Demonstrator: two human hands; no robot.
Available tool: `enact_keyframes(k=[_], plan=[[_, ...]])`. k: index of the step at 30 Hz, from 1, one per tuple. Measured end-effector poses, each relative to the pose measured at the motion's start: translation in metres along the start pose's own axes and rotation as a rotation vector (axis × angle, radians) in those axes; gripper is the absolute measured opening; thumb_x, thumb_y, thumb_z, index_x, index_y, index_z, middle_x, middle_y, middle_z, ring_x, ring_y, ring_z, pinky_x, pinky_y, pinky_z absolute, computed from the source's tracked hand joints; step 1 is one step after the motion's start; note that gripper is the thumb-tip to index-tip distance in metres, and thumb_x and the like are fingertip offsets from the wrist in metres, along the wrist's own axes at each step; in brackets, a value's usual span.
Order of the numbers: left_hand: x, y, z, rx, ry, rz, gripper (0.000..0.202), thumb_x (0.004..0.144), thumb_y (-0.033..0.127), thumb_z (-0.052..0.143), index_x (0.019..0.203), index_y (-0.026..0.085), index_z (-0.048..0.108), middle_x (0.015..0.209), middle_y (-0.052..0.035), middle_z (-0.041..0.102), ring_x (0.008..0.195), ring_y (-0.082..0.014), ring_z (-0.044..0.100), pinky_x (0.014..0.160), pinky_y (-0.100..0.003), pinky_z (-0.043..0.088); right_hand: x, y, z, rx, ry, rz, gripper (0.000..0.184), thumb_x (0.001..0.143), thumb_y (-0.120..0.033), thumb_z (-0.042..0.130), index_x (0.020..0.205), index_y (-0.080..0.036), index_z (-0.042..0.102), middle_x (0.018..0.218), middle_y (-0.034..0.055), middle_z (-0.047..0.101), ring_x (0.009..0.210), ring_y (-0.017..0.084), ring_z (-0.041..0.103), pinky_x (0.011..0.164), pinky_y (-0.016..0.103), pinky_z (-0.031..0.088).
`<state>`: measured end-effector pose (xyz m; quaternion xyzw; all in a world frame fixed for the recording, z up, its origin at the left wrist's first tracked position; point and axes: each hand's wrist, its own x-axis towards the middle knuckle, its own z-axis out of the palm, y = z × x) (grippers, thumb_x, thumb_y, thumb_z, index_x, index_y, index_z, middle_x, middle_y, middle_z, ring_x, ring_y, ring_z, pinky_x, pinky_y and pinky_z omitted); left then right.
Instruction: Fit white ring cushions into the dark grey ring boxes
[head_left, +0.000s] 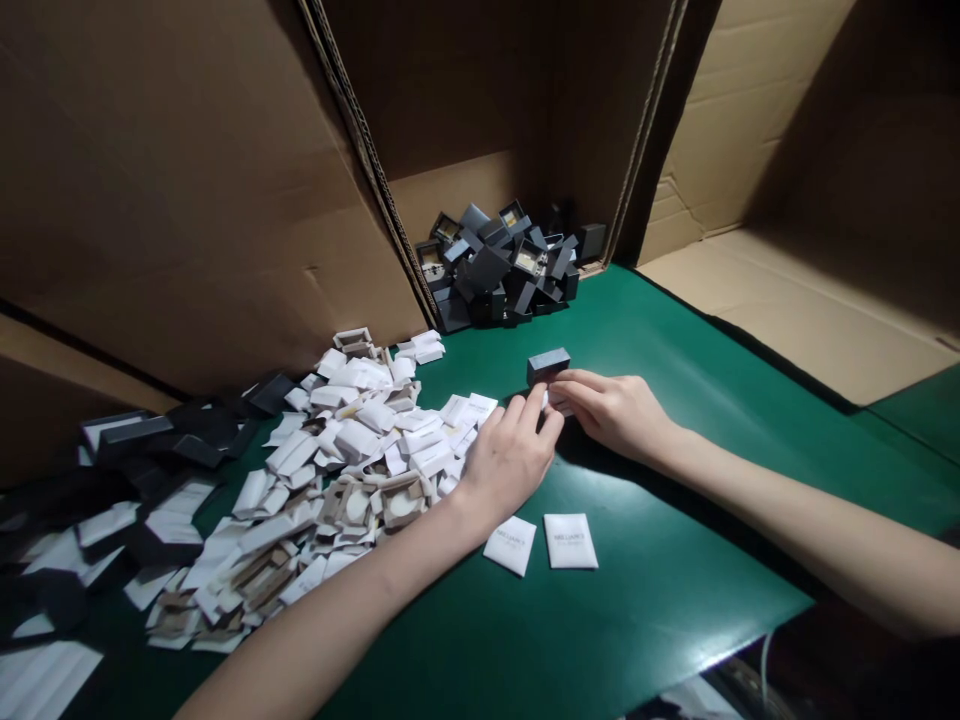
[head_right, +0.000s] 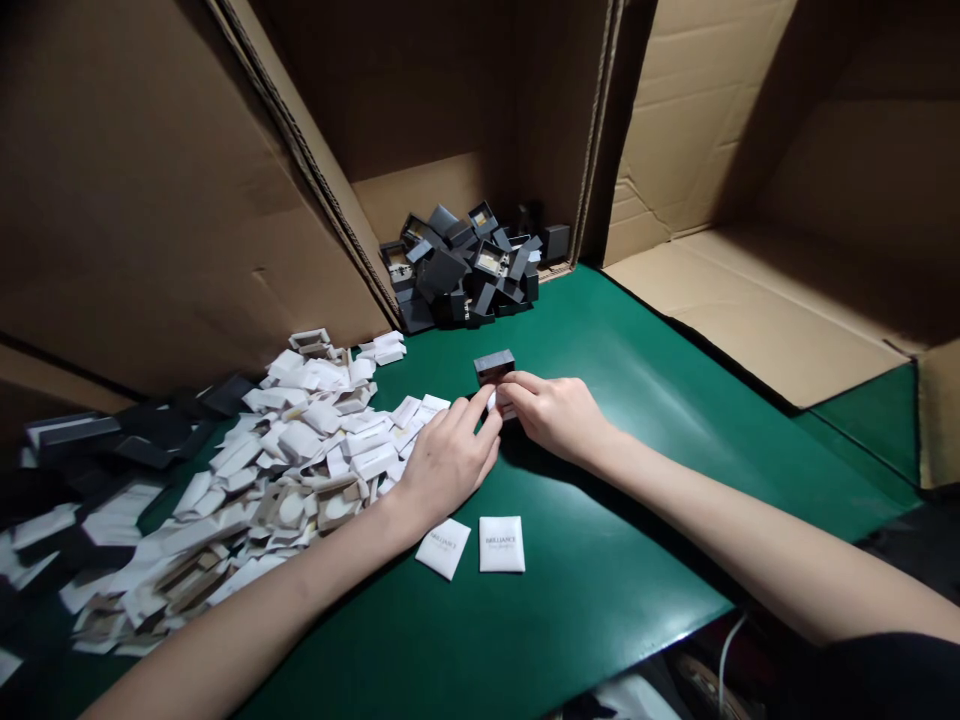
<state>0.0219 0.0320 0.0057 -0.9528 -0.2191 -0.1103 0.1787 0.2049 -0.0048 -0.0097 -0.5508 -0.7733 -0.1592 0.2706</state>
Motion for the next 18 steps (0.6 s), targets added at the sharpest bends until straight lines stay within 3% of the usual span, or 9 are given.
enact_keyframes(k=[7,10,18], plan=[[0.001,-0.005,0.002,-0.067,-0.007,-0.038,0.042,0.092,0.022,0.042,0.132,0.008,0.043,0.142,-0.0153,0.044,0.099,-0.0223,0.055,0.08,-0.033,0.05,0.002,0.01,-0.002,0.233,-0.086,0.03,0.037,0.083,-0.004,0.043,0.108,-0.018,0.065,0.12,0.0074,0.065,0.093,0.018,0.069,0.073,0.027,0.056],[0.002,-0.007,0.003,-0.097,0.012,-0.048,0.048,0.091,0.02,0.043,0.137,0.006,0.038,0.14,-0.0155,0.046,0.099,-0.0221,0.056,0.081,-0.033,0.051,0.001,0.011,-0.002,0.229,-0.097,0.031,0.039,0.082,-0.003,0.042,0.11,-0.019,0.065,0.121,0.008,0.065,0.093,0.019,0.069,0.071,0.029,0.057],[0.005,-0.01,0.008,-0.121,0.028,-0.036,0.046,0.087,0.016,0.046,0.132,0.007,0.043,0.136,-0.0134,0.051,0.099,-0.0224,0.057,0.078,-0.033,0.052,0.002,0.012,0.003,0.296,-0.032,0.03,0.037,0.083,-0.003,0.041,0.109,-0.017,0.064,0.117,0.0085,0.066,0.093,0.017,0.069,0.075,0.029,0.056]])
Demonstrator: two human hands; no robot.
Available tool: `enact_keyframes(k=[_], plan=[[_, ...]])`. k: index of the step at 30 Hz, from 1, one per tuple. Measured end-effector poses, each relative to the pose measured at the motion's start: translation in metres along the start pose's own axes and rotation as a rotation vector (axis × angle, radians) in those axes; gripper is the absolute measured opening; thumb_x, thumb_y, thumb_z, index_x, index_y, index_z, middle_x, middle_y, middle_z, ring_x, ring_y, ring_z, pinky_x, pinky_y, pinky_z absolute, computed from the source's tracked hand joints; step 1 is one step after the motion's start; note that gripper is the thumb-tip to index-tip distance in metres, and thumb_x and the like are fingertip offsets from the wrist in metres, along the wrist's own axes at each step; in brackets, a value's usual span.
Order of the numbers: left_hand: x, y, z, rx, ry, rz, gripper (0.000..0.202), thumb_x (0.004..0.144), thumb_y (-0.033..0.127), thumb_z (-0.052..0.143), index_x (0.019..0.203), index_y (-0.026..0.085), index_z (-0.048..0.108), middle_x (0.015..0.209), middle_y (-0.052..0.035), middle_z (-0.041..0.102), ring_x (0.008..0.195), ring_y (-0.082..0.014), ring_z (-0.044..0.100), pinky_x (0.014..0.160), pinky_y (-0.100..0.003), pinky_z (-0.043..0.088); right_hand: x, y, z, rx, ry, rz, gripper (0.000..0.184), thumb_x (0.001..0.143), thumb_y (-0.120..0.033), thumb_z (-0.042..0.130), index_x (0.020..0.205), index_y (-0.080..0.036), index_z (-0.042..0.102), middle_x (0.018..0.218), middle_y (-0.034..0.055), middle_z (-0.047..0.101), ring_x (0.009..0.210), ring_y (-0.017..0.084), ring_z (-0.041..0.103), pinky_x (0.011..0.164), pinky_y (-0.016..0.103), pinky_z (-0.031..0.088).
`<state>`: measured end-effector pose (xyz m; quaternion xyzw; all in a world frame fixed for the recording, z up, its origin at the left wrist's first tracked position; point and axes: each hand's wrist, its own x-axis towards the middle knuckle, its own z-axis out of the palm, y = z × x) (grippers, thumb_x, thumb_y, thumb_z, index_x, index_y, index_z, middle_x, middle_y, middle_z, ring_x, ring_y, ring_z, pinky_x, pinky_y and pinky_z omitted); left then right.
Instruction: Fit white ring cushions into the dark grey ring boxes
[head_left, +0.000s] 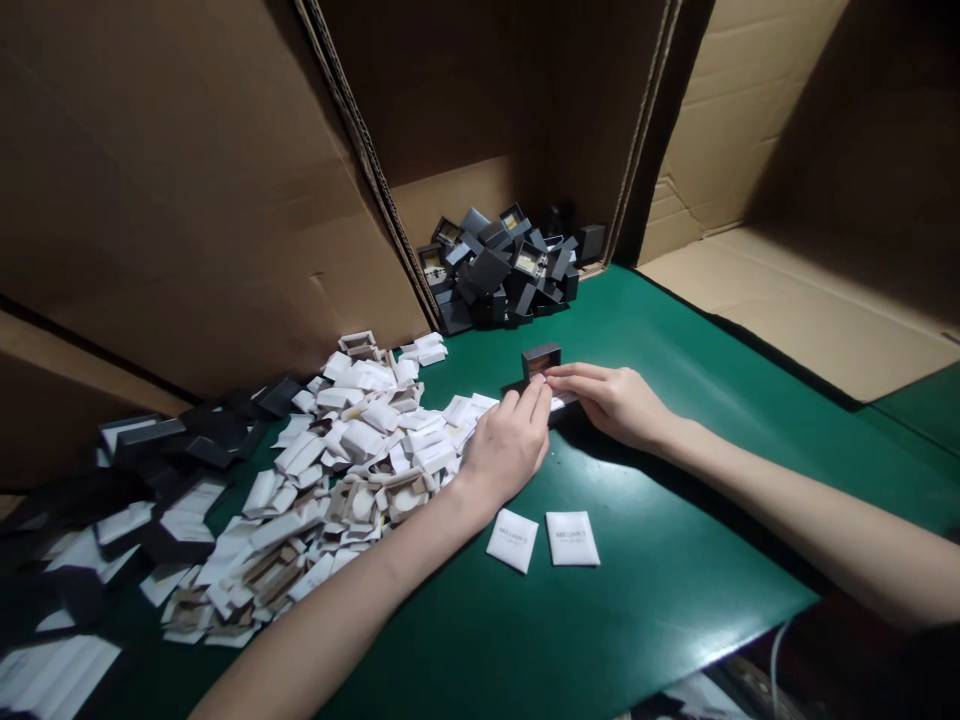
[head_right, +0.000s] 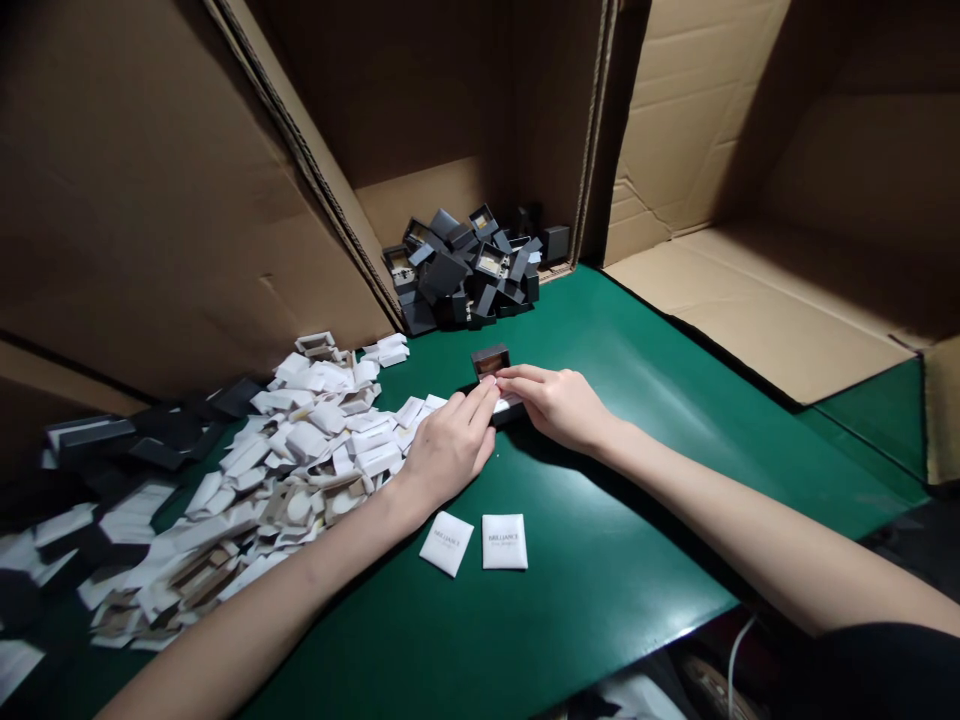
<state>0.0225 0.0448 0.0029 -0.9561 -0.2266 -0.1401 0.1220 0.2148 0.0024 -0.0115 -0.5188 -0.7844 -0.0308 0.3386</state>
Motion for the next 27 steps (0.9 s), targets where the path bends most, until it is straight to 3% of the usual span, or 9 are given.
enact_keyframes(k=[5,8,11,14,16,18,23,27], plan=[[0.002,-0.006,0.002,-0.064,-0.031,-0.059,0.051,0.084,0.017,0.05,0.133,0.01,0.041,0.139,-0.0123,0.047,0.1,-0.022,0.057,0.078,-0.032,0.052,0.0,-0.002,-0.006,0.021,0.202,-0.099,0.034,0.083,-0.005,0.041,0.107,-0.017,0.063,0.098,0.0081,0.07,0.079,0.015,0.067,0.064,0.024,0.052],[0.003,-0.007,0.004,-0.091,-0.046,-0.085,0.054,0.081,0.015,0.052,0.133,0.01,0.039,0.138,-0.0119,0.048,0.098,-0.0221,0.057,0.077,-0.032,0.052,-0.001,-0.01,-0.011,0.034,0.198,-0.233,0.033,0.083,-0.007,0.041,0.106,-0.017,0.062,0.087,0.0059,0.069,0.066,0.012,0.062,0.055,0.023,0.046],[0.003,-0.007,0.003,-0.112,-0.048,-0.116,0.047,0.083,0.018,0.052,0.129,0.012,0.042,0.133,-0.011,0.052,0.097,-0.0221,0.058,0.077,-0.032,0.051,-0.002,-0.025,-0.015,0.075,0.003,-0.436,0.031,0.086,-0.011,0.041,0.109,-0.018,0.06,0.083,0.0049,0.067,0.062,0.012,0.058,0.054,0.025,0.042],[0.004,-0.01,0.001,-0.153,-0.047,-0.154,0.038,0.086,0.019,0.053,0.123,0.015,0.047,0.12,-0.0077,0.06,0.093,-0.0206,0.06,0.075,-0.03,0.05,-0.002,-0.045,-0.017,0.157,-0.319,-0.548,0.03,0.09,-0.032,0.048,0.114,-0.017,0.059,0.086,0.007,0.066,0.071,0.015,0.059,0.06,0.028,0.044],[0.005,-0.013,0.0,-0.191,-0.049,-0.168,0.032,0.087,0.021,0.053,0.119,0.017,0.049,0.111,-0.0055,0.064,0.09,-0.02,0.061,0.073,-0.03,0.05,-0.002,-0.056,-0.017,0.222,-0.455,-0.528,0.048,0.084,-0.053,0.055,0.113,-0.016,0.06,0.095,0.0098,0.065,0.082,0.019,0.059,0.069,0.031,0.047],[0.005,-0.017,0.0,-0.228,-0.036,-0.184,0.029,0.089,0.026,0.054,0.116,0.017,0.051,0.108,-0.005,0.065,0.091,-0.0202,0.061,0.072,-0.029,0.05,-0.002,-0.06,-0.016,0.258,-0.514,-0.473,0.055,0.079,-0.061,0.059,0.112,-0.016,0.062,0.102,0.0111,0.062,0.091,0.021,0.058,0.076,0.034,0.047],[0.004,-0.023,0.003,-0.302,0.019,-0.187,0.031,0.093,0.038,0.048,0.116,0.018,0.052,0.112,-0.0065,0.063,0.1,-0.0203,0.06,0.08,-0.03,0.049,-0.002,-0.045,-0.013,0.248,-0.55,-0.307,0.036,0.086,-0.043,0.06,0.109,-0.016,0.063,0.098,0.01,0.06,0.087,0.018,0.057,0.072,0.029,0.048],[0.003,-0.023,0.003,-0.312,0.023,-0.18,0.03,0.094,0.038,0.047,0.115,0.018,0.054,0.112,-0.0069,0.063,0.103,-0.0204,0.06,0.083,-0.031,0.049,0.003,-0.029,-0.019,0.381,-0.421,-0.076,0.023,0.089,-0.035,0.056,0.1,-0.016,0.065,0.094,0.0077,0.059,0.077,0.014,0.056,0.066,0.026,0.046]])
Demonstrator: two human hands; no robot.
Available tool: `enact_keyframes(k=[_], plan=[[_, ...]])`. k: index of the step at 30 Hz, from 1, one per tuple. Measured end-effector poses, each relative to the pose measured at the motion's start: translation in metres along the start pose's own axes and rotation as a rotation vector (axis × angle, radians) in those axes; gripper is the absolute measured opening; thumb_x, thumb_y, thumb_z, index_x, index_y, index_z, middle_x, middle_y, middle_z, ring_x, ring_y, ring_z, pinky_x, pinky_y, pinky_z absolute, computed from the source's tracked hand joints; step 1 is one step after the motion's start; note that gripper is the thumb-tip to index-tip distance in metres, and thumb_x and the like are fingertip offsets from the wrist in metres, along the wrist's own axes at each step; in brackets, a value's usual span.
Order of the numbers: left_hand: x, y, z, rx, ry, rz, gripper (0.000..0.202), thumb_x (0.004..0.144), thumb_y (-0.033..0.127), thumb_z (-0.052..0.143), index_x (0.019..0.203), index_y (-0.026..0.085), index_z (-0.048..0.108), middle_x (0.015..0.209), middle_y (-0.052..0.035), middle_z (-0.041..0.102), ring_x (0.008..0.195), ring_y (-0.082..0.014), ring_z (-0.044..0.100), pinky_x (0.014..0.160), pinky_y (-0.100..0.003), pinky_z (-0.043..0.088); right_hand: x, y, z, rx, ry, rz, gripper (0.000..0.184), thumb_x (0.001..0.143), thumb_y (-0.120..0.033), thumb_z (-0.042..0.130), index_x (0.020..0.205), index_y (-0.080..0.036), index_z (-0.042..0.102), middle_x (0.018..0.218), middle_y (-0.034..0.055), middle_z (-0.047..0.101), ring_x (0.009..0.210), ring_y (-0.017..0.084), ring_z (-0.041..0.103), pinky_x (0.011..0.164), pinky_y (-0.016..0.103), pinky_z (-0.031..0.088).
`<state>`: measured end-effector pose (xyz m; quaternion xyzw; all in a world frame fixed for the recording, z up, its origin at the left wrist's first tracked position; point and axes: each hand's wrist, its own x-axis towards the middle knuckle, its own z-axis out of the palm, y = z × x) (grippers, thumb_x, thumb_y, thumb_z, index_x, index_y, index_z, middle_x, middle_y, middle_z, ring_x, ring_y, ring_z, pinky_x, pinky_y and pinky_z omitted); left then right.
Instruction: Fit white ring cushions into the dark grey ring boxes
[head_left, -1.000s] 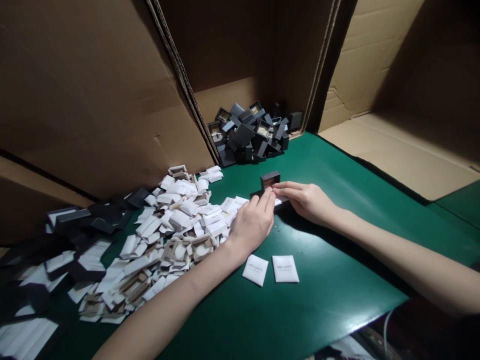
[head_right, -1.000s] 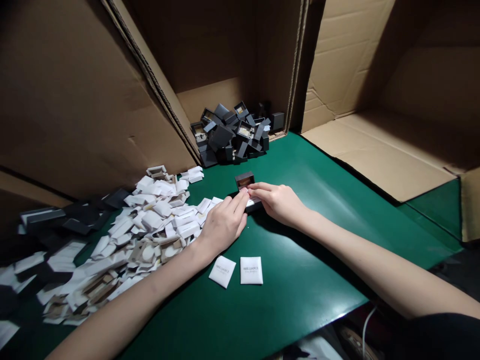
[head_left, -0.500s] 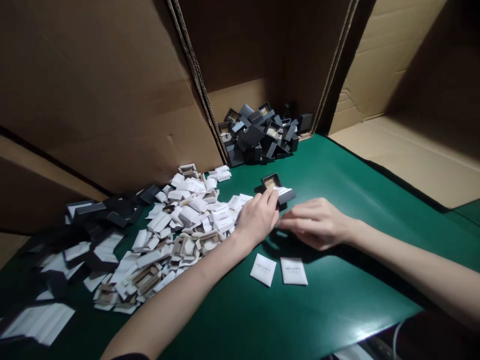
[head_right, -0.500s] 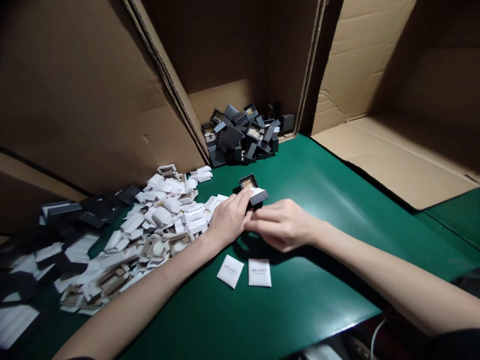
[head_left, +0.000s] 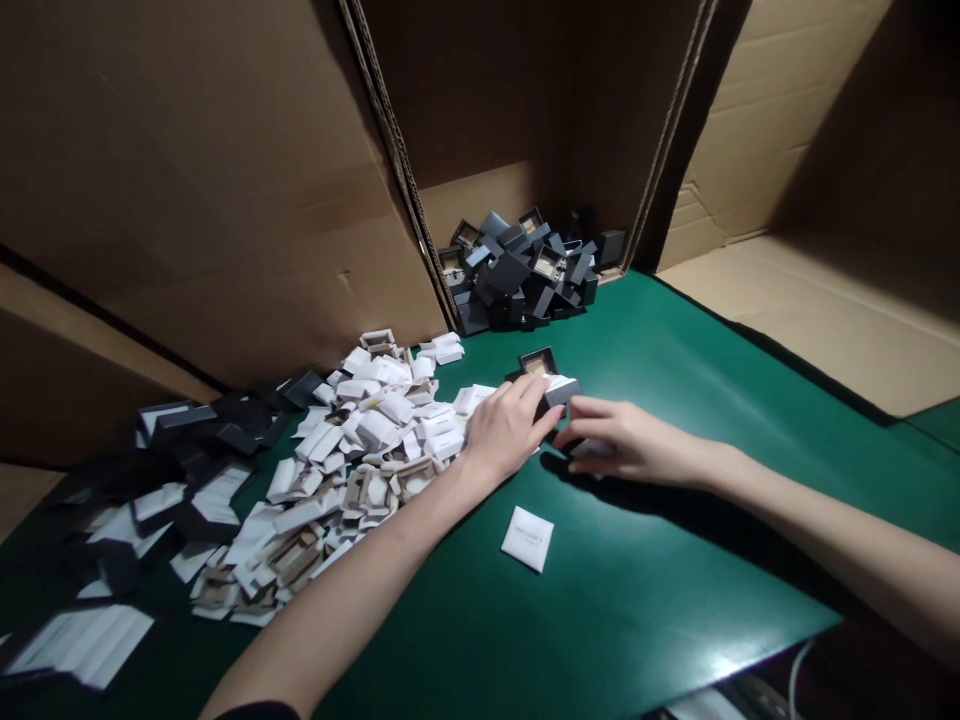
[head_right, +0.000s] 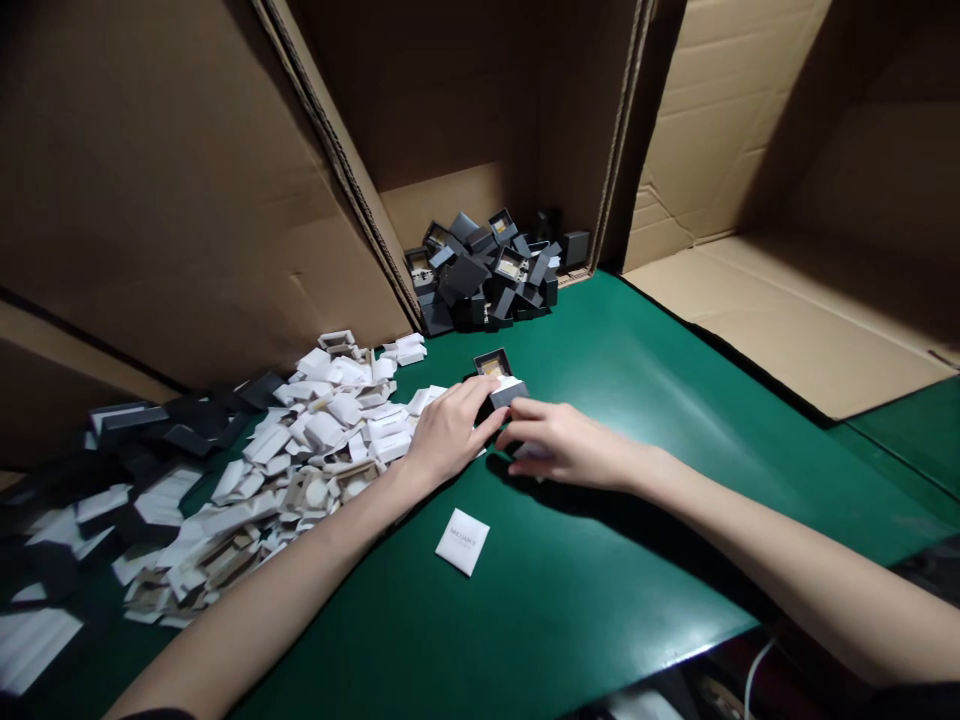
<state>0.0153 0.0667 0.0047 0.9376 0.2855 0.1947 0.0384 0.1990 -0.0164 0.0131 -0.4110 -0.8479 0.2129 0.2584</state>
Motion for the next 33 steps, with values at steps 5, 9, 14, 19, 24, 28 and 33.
enact_keyframes(k=[5,9,14,19,24,28,33], plan=[[0.001,-0.001,-0.002,-0.022,-0.016,0.048,0.031,0.092,0.034,0.051,0.118,0.018,0.052,0.116,-0.0065,0.062,0.105,-0.0211,0.059,0.083,-0.032,0.051,0.0,0.011,-0.02,0.417,0.299,0.305,0.027,0.081,-0.043,0.065,0.08,-0.016,0.067,0.069,0.001,0.059,0.059,0.01,0.051,0.052,0.022,0.039],[0.002,-0.001,-0.004,-0.078,-0.055,0.167,0.029,0.091,0.031,0.053,0.116,0.017,0.052,0.117,-0.0071,0.061,0.105,-0.0197,0.058,0.084,-0.032,0.051,-0.001,0.026,-0.026,0.635,0.611,0.534,0.032,0.075,-0.046,0.068,0.085,-0.016,0.067,0.06,-0.0022,0.055,0.045,0.006,0.041,0.04,0.02,0.028],[0.002,-0.001,-0.005,-0.121,-0.092,0.269,0.03,0.089,0.026,0.055,0.118,0.018,0.051,0.123,-0.0078,0.059,0.106,-0.0193,0.058,0.087,-0.034,0.051,0.0,0.041,-0.023,0.758,0.671,0.527,0.04,0.072,-0.039,0.072,0.105,-0.017,0.064,0.071,-0.0007,0.06,0.05,0.007,0.048,0.038,0.018,0.032],[0.003,-0.002,-0.006,-0.145,-0.114,0.277,0.03,0.089,0.025,0.054,0.118,0.017,0.051,0.124,-0.0085,0.058,0.106,-0.0208,0.057,0.087,-0.035,0.051,0.001,0.038,-0.018,0.792,0.659,0.474,0.038,0.07,-0.035,0.074,0.1,-0.017,0.06,0.08,0.0024,0.064,0.062,0.012,0.058,0.043,0.02,0.041],[0.001,-0.003,-0.005,-0.164,-0.108,0.334,0.032,0.089,0.025,0.053,0.12,0.015,0.05,0.126,-0.0093,0.057,0.106,-0.0209,0.057,0.088,-0.037,0.05,0.003,0.038,-0.017,0.782,0.699,0.489,0.034,0.063,-0.034,0.079,0.084,-0.017,0.058,0.076,-0.0002,0.062,0.059,0.01,0.056,0.054,0.024,0.047],[0.001,-0.002,-0.005,-0.161,-0.102,0.341,0.035,0.089,0.023,0.052,0.123,0.015,0.049,0.127,-0.009,0.056,0.108,-0.0212,0.056,0.089,-0.037,0.05,0.002,0.039,-0.016,0.787,0.694,0.473,0.033,0.064,-0.033,0.079,0.086,-0.017,0.06,0.082,0.0021,0.066,0.07,0.014,0.061,0.066,0.029,0.051],[0.001,-0.002,-0.005,-0.161,-0.09,0.341,0.034,0.089,0.021,0.052,0.122,0.014,0.049,0.128,-0.0096,0.056,0.108,-0.0217,0.056,0.089,-0.038,0.051,-0.001,0.037,-0.02,0.876,0.644,0.402,0.027,0.07,-0.034,0.076,0.089,-0.018,0.064,0.08,0.0014,0.066,0.072,0.014,0.062,0.073,0.031,0.051]])
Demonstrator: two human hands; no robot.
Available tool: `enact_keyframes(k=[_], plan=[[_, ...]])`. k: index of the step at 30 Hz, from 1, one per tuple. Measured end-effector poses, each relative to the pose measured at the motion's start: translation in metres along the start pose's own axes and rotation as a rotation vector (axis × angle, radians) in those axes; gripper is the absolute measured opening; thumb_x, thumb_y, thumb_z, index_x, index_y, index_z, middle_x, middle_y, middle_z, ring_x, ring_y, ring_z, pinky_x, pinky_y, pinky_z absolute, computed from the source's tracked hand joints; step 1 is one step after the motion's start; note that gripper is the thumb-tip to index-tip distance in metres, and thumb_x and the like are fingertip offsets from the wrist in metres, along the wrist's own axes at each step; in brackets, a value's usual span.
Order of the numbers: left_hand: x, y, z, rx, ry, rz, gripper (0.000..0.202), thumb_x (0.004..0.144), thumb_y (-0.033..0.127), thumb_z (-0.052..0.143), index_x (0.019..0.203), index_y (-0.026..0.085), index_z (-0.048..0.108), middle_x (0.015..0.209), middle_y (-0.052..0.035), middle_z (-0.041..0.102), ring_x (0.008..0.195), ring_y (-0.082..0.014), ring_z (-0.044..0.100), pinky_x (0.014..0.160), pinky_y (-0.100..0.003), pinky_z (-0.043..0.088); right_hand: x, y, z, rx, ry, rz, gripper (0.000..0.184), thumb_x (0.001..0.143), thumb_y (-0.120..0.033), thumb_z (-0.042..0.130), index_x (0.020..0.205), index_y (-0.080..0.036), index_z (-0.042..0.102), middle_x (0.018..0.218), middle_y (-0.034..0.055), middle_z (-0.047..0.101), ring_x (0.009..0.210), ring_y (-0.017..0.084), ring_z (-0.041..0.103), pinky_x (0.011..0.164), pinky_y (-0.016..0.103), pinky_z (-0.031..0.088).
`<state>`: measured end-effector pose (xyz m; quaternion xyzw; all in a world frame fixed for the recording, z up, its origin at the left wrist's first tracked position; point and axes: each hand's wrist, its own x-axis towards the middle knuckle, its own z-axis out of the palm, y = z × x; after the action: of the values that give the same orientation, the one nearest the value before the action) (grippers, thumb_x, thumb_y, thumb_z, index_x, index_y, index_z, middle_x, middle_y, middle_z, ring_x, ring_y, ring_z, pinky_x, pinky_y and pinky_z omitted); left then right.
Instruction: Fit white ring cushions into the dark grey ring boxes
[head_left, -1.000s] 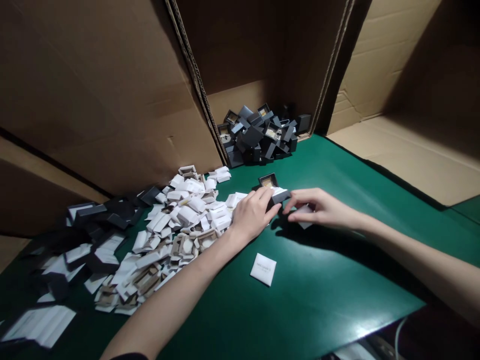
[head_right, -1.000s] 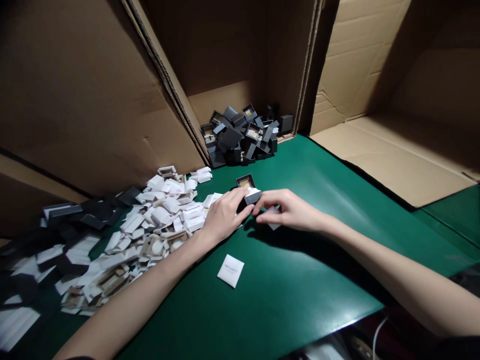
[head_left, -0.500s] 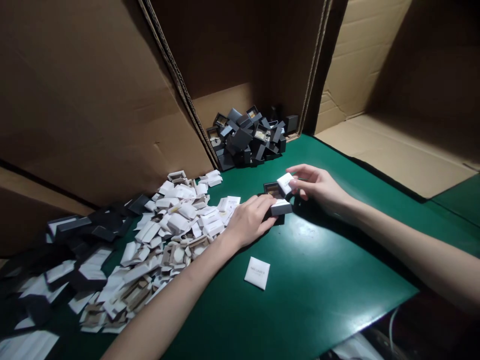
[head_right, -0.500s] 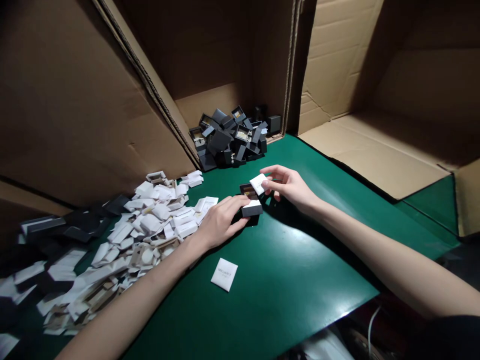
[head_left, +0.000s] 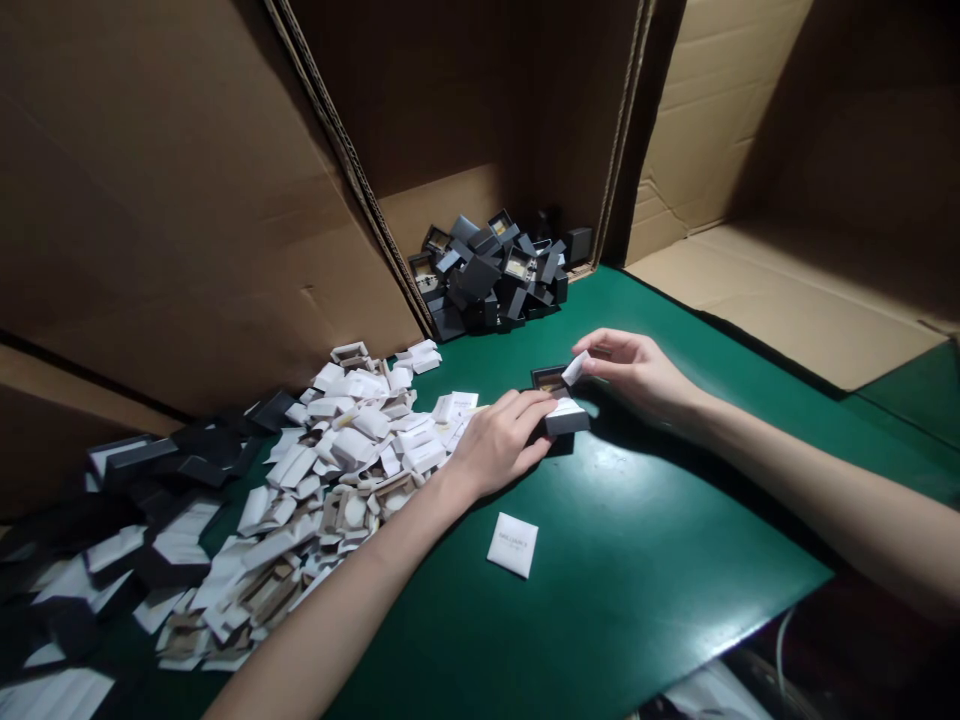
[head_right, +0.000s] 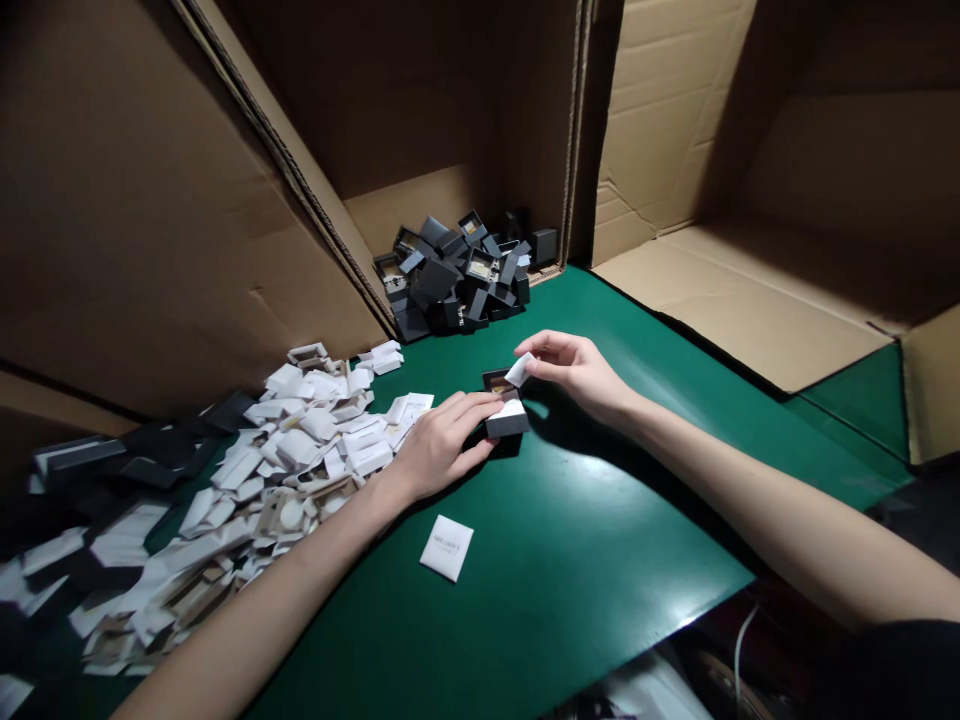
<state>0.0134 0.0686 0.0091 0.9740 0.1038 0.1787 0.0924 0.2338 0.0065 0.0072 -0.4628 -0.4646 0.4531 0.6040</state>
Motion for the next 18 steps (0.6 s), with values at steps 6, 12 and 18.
enact_keyframes(k=[6,12,18], plan=[[0.001,-0.001,0.002,0.004,0.019,0.044,0.033,0.09,0.016,0.048,0.123,0.013,0.048,0.125,-0.0109,0.056,0.105,-0.0227,0.056,0.088,-0.04,0.052,-0.001,-0.009,-0.001,-0.132,0.027,-0.052,0.036,0.07,-0.037,0.076,0.102,-0.021,0.068,0.09,0.0033,0.068,0.075,0.016,0.062,0.071,0.031,0.052],[0.0,0.0,0.002,0.014,-0.012,0.059,0.037,0.088,0.011,0.048,0.125,0.014,0.046,0.13,-0.0113,0.052,0.108,-0.0229,0.054,0.088,-0.04,0.052,-0.002,-0.017,-0.003,-0.356,-0.134,-0.166,0.023,0.078,-0.037,0.069,0.096,-0.023,0.073,0.105,0.0065,0.065,0.093,0.021,0.061,0.085,0.037,0.051],[0.001,0.002,0.001,0.054,-0.006,0.068,0.037,0.087,0.009,0.049,0.123,0.012,0.046,0.128,-0.0125,0.052,0.108,-0.0243,0.052,0.088,-0.04,0.052,-0.002,-0.016,-0.006,-0.49,-0.203,-0.315,0.025,0.084,-0.033,0.062,0.106,-0.026,0.071,0.106,0.0078,0.061,0.098,0.022,0.06,0.09,0.041,0.049]])
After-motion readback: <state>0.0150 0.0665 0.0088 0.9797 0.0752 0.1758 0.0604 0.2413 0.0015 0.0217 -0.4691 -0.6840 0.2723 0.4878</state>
